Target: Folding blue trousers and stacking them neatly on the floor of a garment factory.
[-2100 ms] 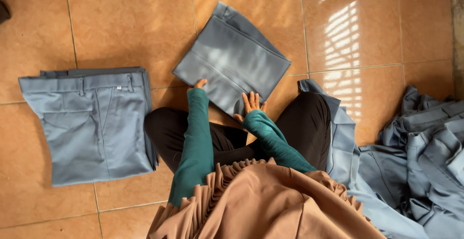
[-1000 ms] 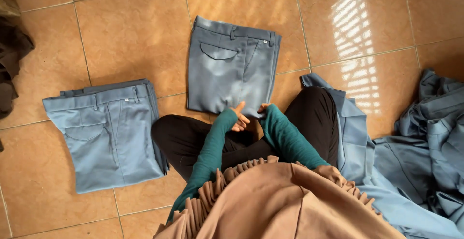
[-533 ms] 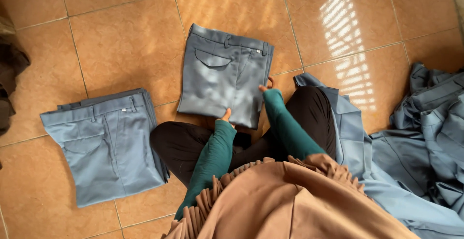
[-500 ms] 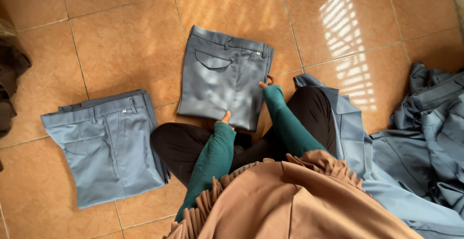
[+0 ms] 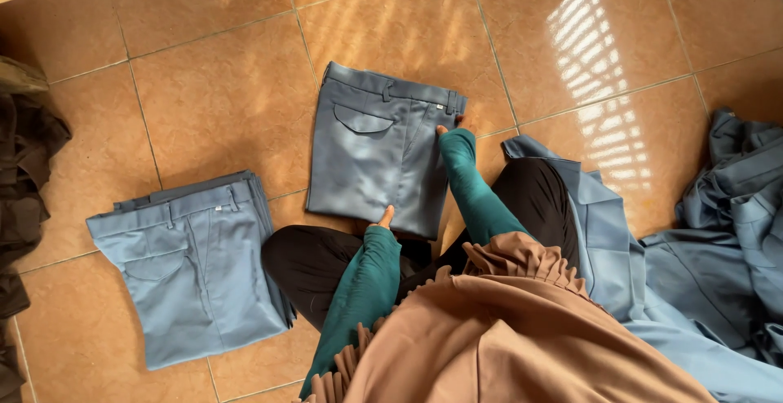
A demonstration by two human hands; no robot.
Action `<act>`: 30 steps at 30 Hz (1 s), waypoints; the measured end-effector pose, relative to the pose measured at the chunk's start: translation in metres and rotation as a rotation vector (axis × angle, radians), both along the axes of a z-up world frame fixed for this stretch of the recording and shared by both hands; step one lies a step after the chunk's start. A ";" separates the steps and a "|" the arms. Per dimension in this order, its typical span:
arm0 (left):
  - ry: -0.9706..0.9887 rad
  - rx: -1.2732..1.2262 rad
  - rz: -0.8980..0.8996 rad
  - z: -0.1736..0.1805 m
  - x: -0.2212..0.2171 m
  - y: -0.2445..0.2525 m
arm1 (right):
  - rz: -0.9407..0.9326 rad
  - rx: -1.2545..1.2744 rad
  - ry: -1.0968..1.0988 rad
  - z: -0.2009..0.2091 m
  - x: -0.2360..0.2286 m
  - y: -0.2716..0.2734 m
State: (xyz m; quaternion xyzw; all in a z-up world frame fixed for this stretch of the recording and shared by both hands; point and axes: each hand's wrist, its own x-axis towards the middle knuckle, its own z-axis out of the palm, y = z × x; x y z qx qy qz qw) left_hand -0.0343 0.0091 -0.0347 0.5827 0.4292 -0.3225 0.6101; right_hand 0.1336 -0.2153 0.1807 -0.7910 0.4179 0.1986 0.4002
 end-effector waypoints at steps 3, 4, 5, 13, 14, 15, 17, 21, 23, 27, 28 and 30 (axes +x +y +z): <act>-0.005 0.019 -0.035 0.002 -0.002 0.002 | -0.014 0.052 0.116 0.020 0.004 0.003; -0.002 0.019 -0.034 0.002 -0.003 0.003 | -0.013 0.052 0.119 0.021 0.008 0.004; -0.004 0.025 -0.053 0.002 -0.004 0.003 | -0.022 0.044 0.103 0.022 0.011 0.005; -0.029 0.066 -0.092 0.008 -0.015 -0.004 | -0.015 -0.001 0.149 -0.008 -0.011 -0.011; -0.037 0.076 -0.092 0.009 -0.015 -0.002 | -0.016 -0.024 0.168 0.006 -0.017 -0.005; -0.043 0.083 -0.088 0.010 -0.016 -0.002 | -0.013 -0.052 0.188 0.021 -0.022 0.000; -0.052 0.090 -0.061 0.013 -0.016 0.003 | 0.002 -0.093 0.118 -0.062 -0.018 -0.016; -0.190 0.073 0.014 0.047 0.003 0.006 | -0.099 -0.027 -0.008 -0.192 -0.008 -0.038; -0.235 0.079 0.034 0.154 0.013 0.003 | 0.045 0.066 0.060 -0.180 0.002 -0.050; -0.328 0.014 0.046 0.275 0.047 0.019 | 0.235 0.273 -0.029 -0.133 0.036 -0.041; -0.326 0.023 0.087 0.301 0.053 0.027 | 0.248 0.338 -0.109 -0.122 0.049 -0.036; -0.546 0.001 0.126 0.353 0.069 0.041 | 0.252 0.471 -0.274 -0.103 0.071 -0.028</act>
